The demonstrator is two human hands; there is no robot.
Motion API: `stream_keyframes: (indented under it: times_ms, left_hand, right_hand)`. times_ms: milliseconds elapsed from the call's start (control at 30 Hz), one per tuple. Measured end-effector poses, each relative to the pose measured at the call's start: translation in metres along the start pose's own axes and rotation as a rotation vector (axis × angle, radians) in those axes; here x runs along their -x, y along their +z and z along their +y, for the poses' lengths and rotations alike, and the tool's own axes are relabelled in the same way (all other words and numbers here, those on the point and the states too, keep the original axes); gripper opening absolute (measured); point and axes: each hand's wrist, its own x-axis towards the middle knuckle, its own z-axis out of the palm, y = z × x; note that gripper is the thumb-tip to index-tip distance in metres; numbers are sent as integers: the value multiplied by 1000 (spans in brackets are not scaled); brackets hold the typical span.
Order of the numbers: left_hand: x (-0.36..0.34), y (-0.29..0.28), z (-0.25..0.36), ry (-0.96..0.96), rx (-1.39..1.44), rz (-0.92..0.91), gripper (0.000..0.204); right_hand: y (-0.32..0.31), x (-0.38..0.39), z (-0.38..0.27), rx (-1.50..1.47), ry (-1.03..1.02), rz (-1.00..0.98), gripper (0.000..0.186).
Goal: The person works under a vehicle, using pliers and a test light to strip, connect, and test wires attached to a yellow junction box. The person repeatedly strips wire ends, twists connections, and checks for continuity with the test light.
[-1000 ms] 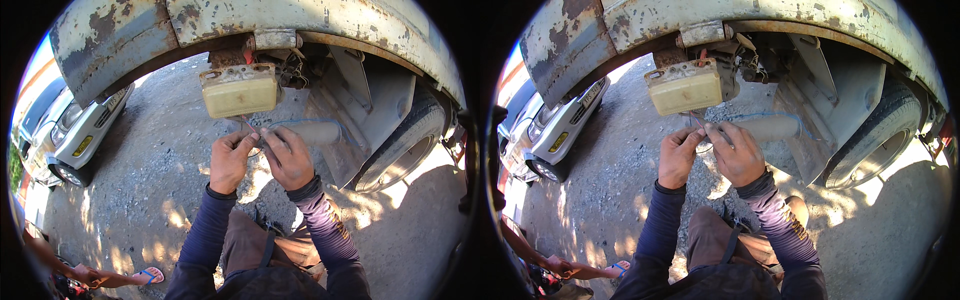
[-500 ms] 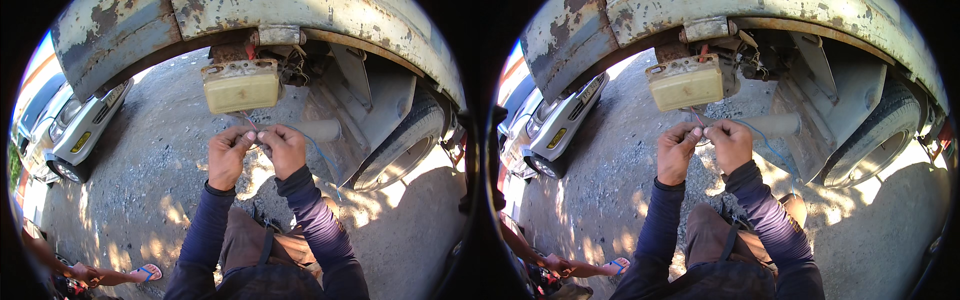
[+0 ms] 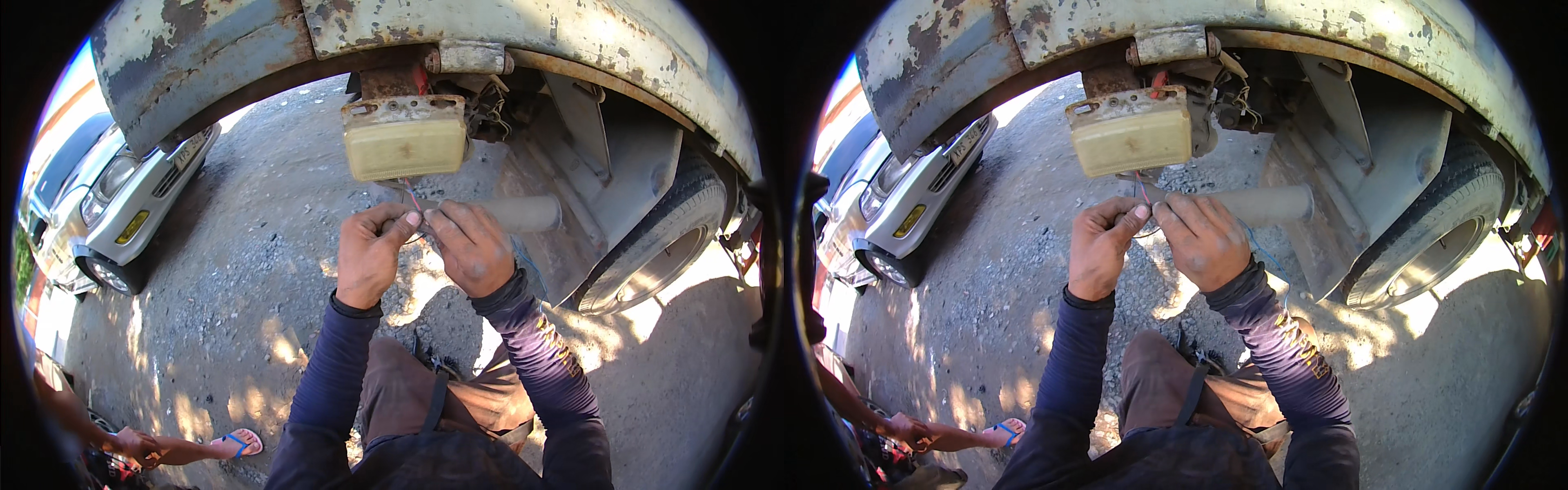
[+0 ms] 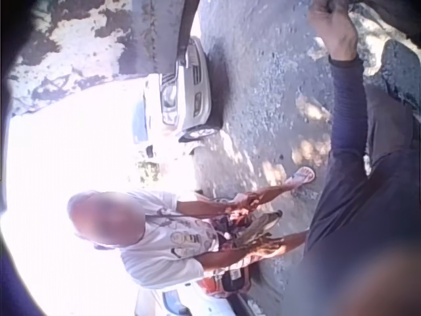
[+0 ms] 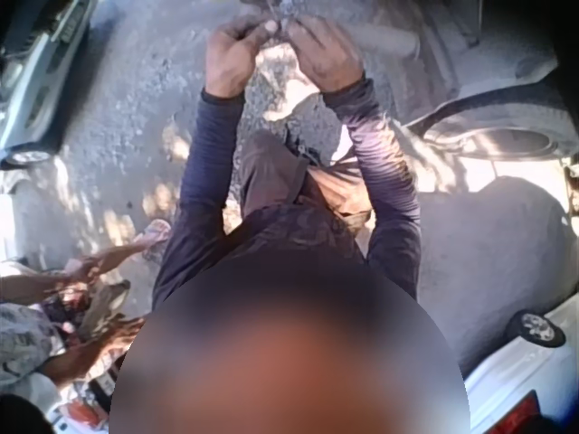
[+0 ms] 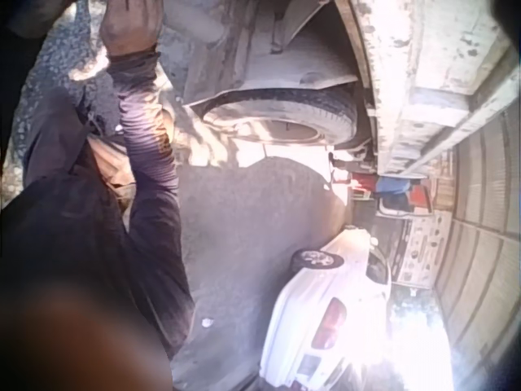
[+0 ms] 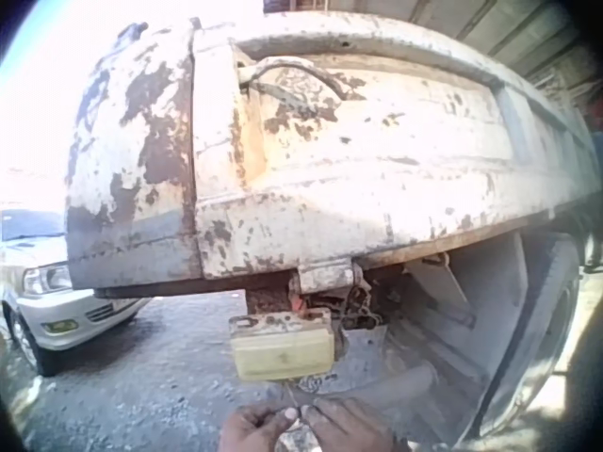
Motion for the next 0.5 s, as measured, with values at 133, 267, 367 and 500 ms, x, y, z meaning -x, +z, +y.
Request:
stream_keyframes:
  times_ms: [133, 267, 367, 500]
  left_hand:
    - [-2, 2, -5, 41, 50, 28, 17]
    - [-2, 7, -8, 181, 55, 32, 14]
    - [-2, 3, -5, 150, 32, 32, 14]
    - [0, -5, 2, 56, -55, 37, 16]
  right_hand:
    - [12, 4, -4, -458, 499, -74, 11]
    - [22, -1, 1, -1802, 1488, -21, 11]
    - [17, 0, -2, -1413, 1246, -106, 13]
    - [7, 8, -12, -265, 454, -53, 23]
